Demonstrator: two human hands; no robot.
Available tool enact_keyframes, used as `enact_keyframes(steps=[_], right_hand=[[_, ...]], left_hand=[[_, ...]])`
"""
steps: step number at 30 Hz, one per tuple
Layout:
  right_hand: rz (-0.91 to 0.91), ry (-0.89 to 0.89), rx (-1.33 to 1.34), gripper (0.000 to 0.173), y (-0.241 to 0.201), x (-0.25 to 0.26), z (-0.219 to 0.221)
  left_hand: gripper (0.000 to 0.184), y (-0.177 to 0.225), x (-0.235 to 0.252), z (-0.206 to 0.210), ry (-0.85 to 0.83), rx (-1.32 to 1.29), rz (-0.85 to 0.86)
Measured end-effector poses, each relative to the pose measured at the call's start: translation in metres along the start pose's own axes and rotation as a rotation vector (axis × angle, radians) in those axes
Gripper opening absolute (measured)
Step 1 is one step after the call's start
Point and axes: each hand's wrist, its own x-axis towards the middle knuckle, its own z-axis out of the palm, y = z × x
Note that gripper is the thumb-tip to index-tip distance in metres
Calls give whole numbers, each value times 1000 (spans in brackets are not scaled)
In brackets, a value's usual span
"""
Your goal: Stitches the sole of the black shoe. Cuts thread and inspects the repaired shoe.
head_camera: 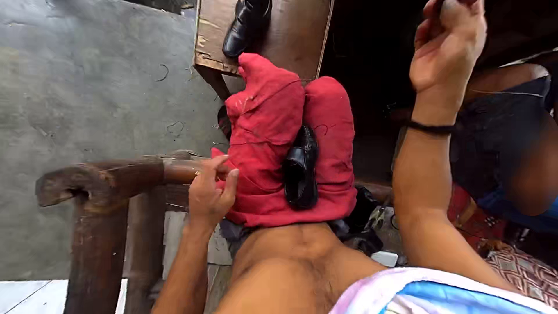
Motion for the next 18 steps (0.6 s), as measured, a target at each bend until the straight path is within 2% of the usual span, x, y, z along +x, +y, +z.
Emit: enact_keyframes(steps=[3,4,7,8,11,13,15,18], right_hand=[[138,-188,-160,23,24,-139,-11],[191,-188,-186,24,35,-174,-19],[278,-26,-244,25,65,-236,-34],[285,20,-291,25,70,-251,-36],[266,58,-497,20,70,-274,-39],[228,-40,-766,32,61,-276,-41],[108,-108,-896,43,55,-268,-37],[2,-226,-1005,45,52,-253,-29]], left_hand=[[34,21,25,20,-151,127,266],[36,29,32,29,-196,165,320],[56,48,54,57,-315,244,440],[54,52,61,63,-315,253,497],[37,69,83,64,-285,200,659],[36,86,88,54,-302,108,686],[36,99,93,41,-380,-39,614],[28,101,100,31,-615,-319,359]])
